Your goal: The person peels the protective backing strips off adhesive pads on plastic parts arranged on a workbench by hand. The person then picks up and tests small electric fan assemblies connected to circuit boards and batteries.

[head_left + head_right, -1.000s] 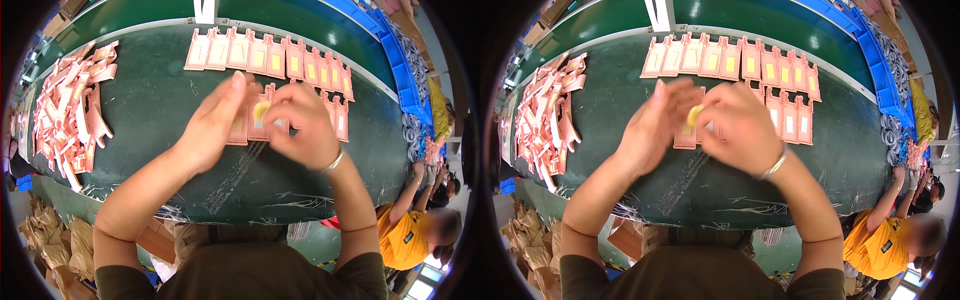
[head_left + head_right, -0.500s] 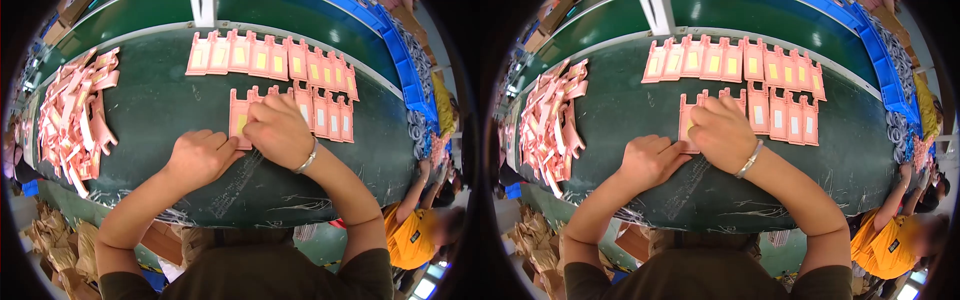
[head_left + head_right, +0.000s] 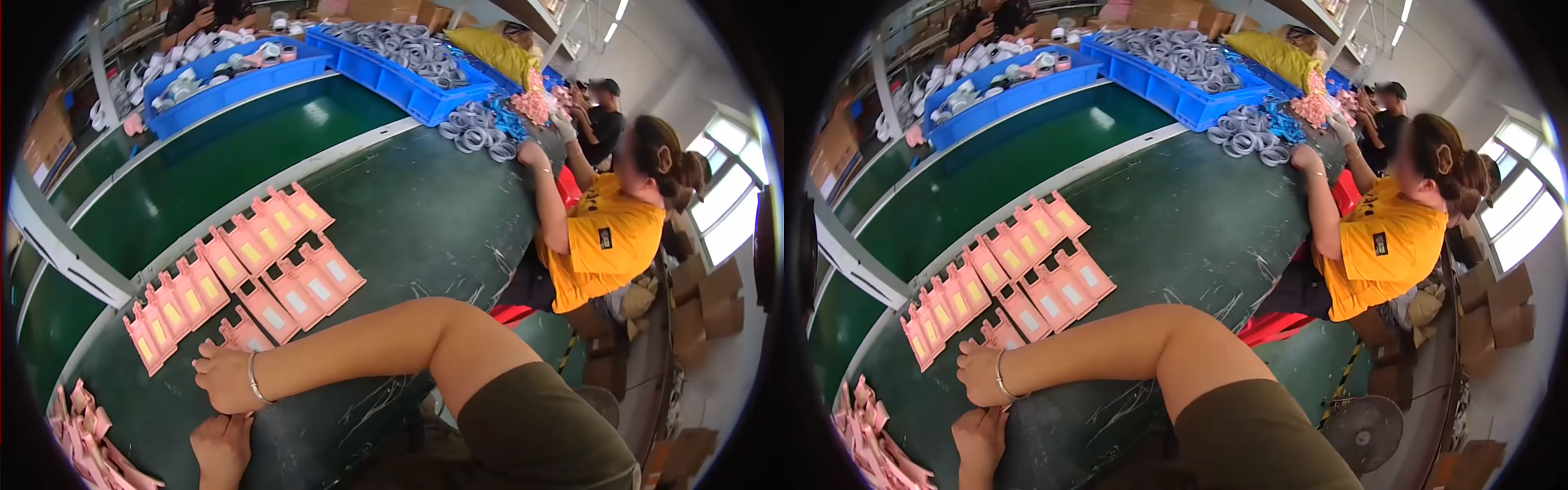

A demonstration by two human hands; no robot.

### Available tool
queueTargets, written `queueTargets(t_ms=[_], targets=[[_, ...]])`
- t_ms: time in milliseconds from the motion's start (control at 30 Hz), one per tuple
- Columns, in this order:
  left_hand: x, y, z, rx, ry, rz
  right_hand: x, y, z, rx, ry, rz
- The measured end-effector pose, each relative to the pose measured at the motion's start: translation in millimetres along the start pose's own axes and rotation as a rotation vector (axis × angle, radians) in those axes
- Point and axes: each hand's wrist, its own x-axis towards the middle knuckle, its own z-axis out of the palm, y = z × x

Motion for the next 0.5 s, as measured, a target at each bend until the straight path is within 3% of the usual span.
queueTargets(t_ms=[33, 133, 267, 333, 367, 433, 467, 500], targets=[[-2.3, -2.0, -0.6, 0.015, -0.053, -0.017, 5.1, 8.6, -2.4, 0.105, -0.083, 0.036], [-0.4, -2.4, -2.1, 0.003, -0.056, 0.023, 8.6, 40.9, -21.8, 0.346, -0.052, 0.413], [7.6, -0.3, -8.6, -0.169, 0.043, -0.013, -5.2, 31.5, -45.6, 0.524, 0.254, 0.392], [-26.1, -17.3, 3.3, -0.665, 0.240, -0.501, -13.5, 7.6, -61.4, 0.451, 0.409, 0.289], [-36.1, -19.4, -7.3, -1.255, 0.243, -0.922, -18.1, -6.5, -67.0, 0.347, 0.457, 0.220], [-36.3, 3.8, -24.5, -1.801, 0.225, -0.922, -22.8, -36.8, -69.4, 0.259, 0.465, 0.056], [-35.0, 25.7, -32.7, -1.707, 0.176, -1.036, -22.4, -54.4, -65.0, 0.273, 0.427, -0.038], [-27.1, 53.8, -41.6, -1.511, 0.253, -1.303, -17.8, -74.3, -46.1, 0.214, 0.604, -0.058]])
